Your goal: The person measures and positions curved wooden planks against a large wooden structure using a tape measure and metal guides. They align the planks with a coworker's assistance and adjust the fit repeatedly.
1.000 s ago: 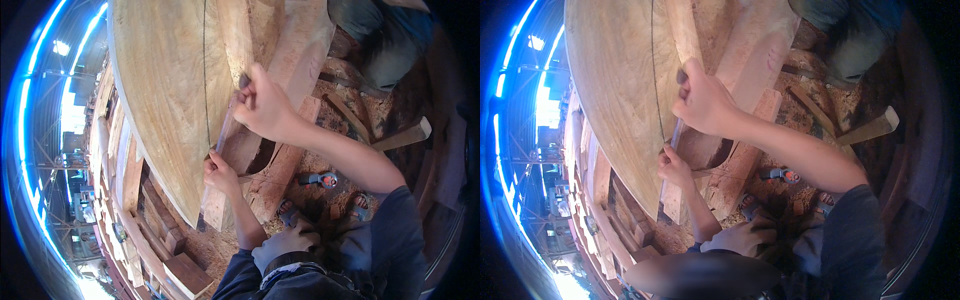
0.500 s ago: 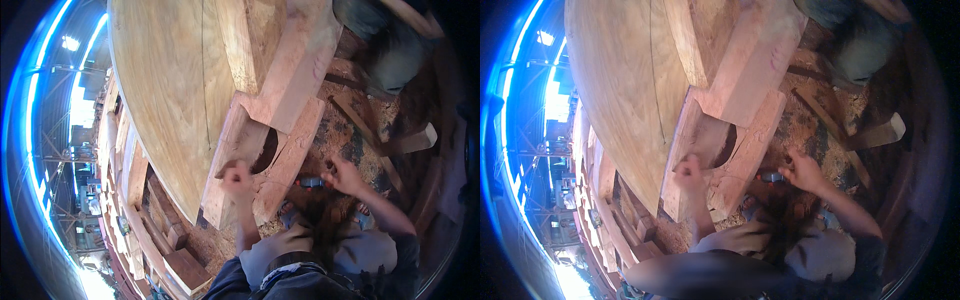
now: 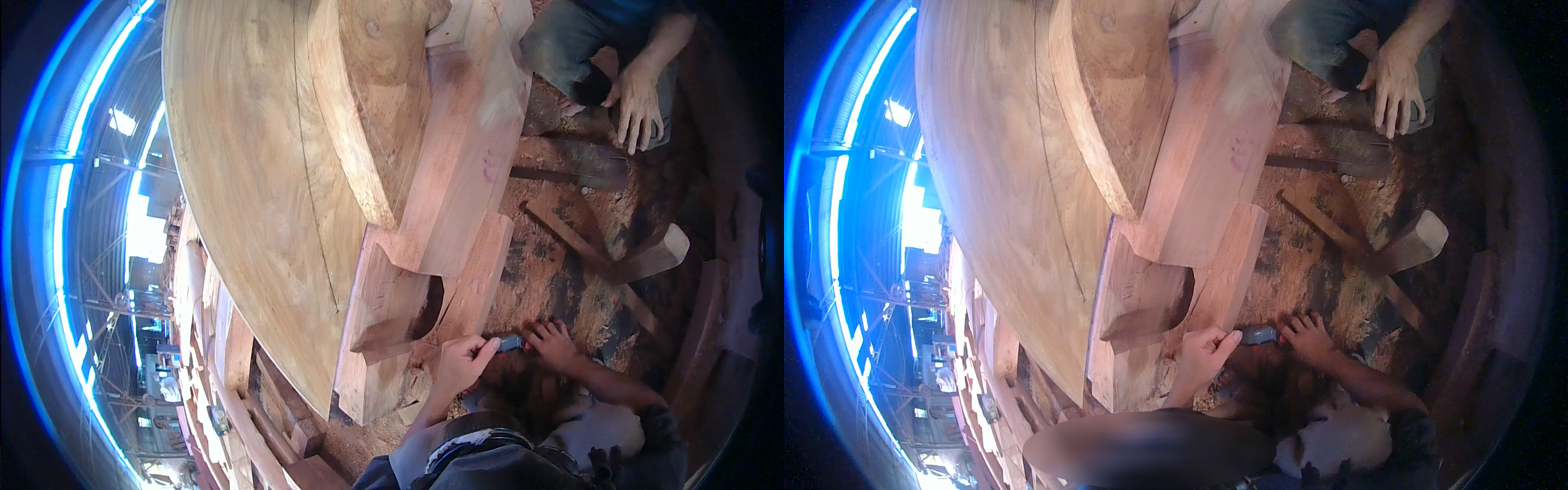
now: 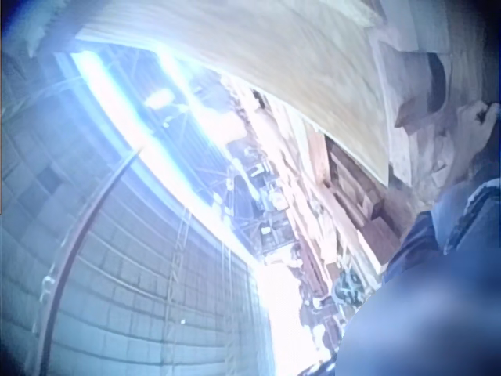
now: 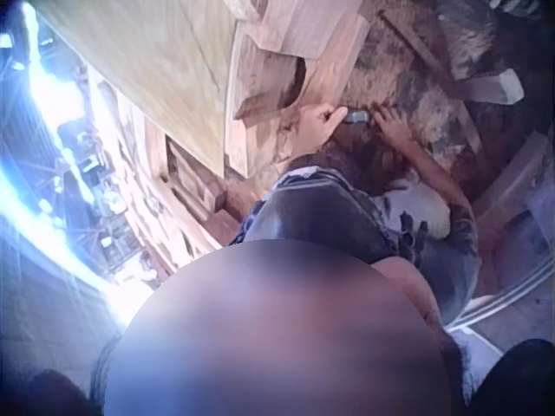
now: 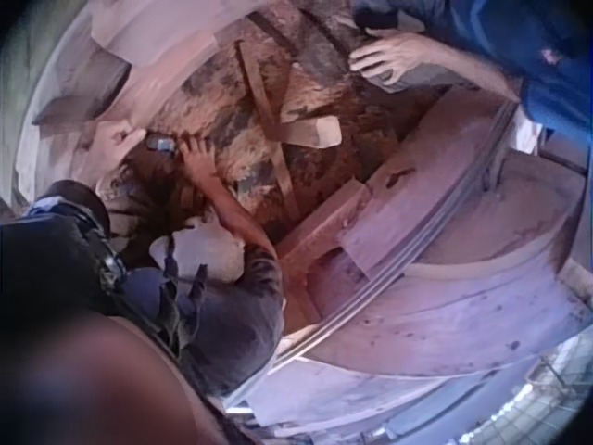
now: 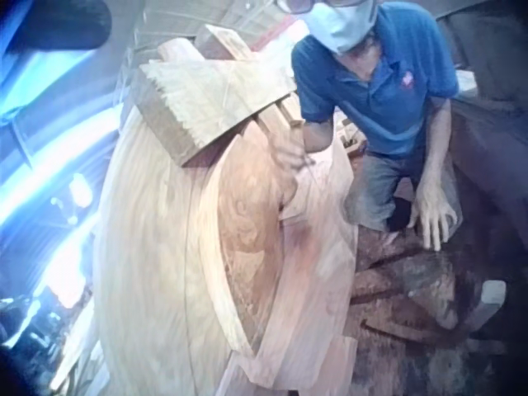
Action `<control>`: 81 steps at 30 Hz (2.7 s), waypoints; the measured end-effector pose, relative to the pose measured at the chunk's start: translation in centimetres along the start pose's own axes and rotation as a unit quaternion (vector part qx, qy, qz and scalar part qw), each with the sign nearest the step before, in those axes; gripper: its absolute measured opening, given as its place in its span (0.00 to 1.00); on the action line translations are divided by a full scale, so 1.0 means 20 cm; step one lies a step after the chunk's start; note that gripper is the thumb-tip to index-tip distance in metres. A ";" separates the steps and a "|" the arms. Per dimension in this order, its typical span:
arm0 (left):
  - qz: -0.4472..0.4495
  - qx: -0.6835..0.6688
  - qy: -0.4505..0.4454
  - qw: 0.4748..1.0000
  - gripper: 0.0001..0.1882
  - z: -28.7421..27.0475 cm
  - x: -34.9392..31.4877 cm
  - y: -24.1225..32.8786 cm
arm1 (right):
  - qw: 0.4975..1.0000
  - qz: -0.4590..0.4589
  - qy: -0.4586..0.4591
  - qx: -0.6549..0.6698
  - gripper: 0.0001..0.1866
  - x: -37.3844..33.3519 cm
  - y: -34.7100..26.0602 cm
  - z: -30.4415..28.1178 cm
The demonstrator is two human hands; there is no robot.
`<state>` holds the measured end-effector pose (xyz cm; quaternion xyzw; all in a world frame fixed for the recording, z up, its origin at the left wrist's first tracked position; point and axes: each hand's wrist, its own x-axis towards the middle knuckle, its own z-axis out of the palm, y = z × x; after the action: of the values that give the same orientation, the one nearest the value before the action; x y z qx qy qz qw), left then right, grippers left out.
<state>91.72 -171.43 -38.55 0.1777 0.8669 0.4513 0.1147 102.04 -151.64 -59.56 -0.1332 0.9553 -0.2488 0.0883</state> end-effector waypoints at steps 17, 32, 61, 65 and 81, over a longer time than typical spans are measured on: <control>-0.100 -0.081 0.013 0.992 0.15 -0.03 0.00 -0.06 | 0.914 0.142 0.006 0.381 0.38 -0.25 -0.02 -0.19; -0.049 -0.344 0.079 0.934 0.13 -0.57 0.29 0.63 | 0.805 0.161 0.166 0.546 0.33 -0.22 -0.35 -1.53; -0.177 -0.346 -0.003 0.921 0.14 -1.30 0.40 3.17 | 0.667 0.293 0.265 0.632 0.18 -0.77 -1.90 -4.02; -0.192 -0.357 -0.027 0.914 0.13 -1.25 0.64 3.21 | 0.629 0.325 0.276 0.650 0.16 -0.69 -1.84 -4.10; -0.138 -0.429 -0.080 0.889 0.12 -1.25 1.81 3.24 | 0.589 0.311 0.378 0.643 0.20 -0.08 -1.49 -4.58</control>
<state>63.05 -140.77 27.57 0.0256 0.5928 0.7428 0.3102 88.20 -134.79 34.37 0.3698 0.4775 -0.7835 -0.1459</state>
